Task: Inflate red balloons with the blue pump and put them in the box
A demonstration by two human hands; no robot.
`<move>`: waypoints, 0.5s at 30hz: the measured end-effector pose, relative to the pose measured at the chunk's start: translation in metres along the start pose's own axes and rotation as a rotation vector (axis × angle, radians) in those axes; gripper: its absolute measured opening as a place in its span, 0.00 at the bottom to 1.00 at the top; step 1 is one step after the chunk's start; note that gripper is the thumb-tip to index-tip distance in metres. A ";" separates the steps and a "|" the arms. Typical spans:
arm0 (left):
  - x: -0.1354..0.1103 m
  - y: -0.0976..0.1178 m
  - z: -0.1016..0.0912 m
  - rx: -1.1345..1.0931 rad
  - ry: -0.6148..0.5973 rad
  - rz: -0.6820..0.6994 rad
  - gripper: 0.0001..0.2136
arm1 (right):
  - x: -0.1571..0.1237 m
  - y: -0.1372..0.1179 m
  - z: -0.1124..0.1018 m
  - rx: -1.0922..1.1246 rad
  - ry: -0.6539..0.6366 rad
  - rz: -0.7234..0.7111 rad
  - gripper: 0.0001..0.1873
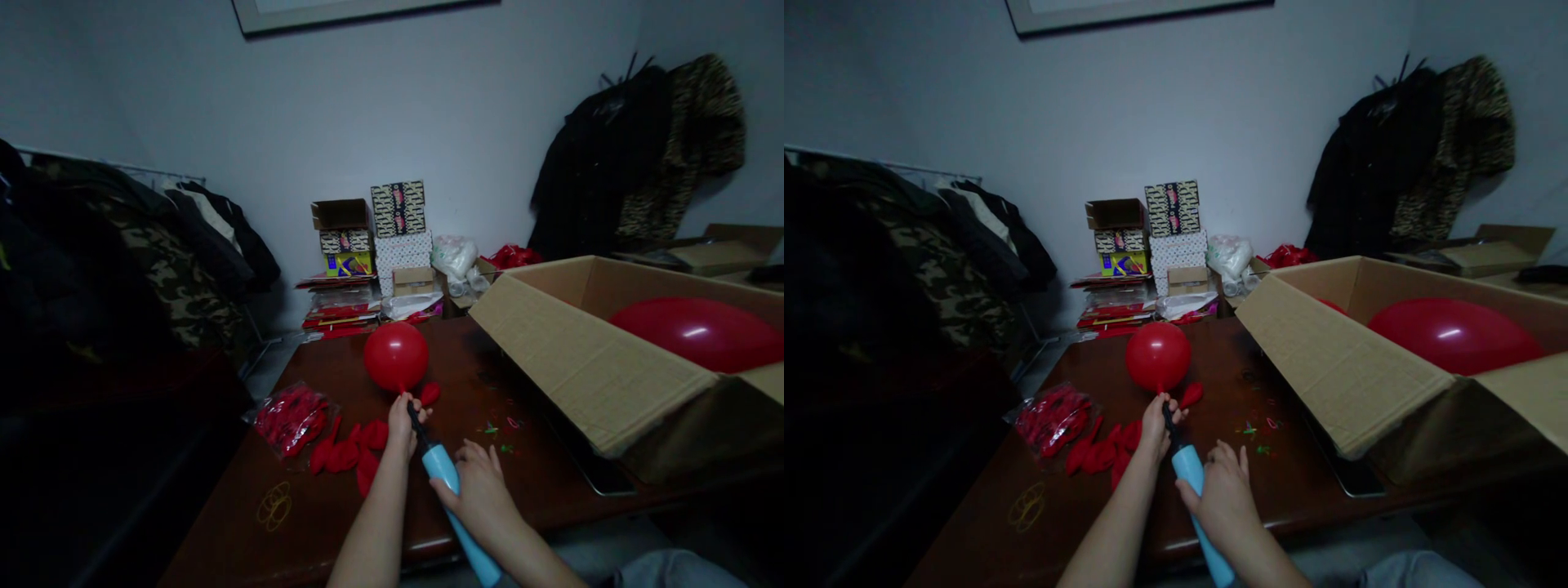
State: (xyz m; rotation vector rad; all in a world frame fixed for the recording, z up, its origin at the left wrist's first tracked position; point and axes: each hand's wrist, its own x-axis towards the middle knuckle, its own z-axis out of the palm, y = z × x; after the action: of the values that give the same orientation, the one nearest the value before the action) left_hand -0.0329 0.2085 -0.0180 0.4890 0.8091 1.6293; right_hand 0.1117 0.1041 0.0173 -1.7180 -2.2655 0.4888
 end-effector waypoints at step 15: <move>0.002 0.014 0.006 -0.145 0.116 -0.138 0.06 | -0.032 0.018 -0.024 0.135 -0.054 0.007 0.25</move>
State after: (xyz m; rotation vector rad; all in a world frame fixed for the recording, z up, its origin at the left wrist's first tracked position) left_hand -0.0387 0.2114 -0.0040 0.2328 0.7855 1.5850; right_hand 0.1454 0.0806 0.0318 -1.6655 -2.2084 0.6813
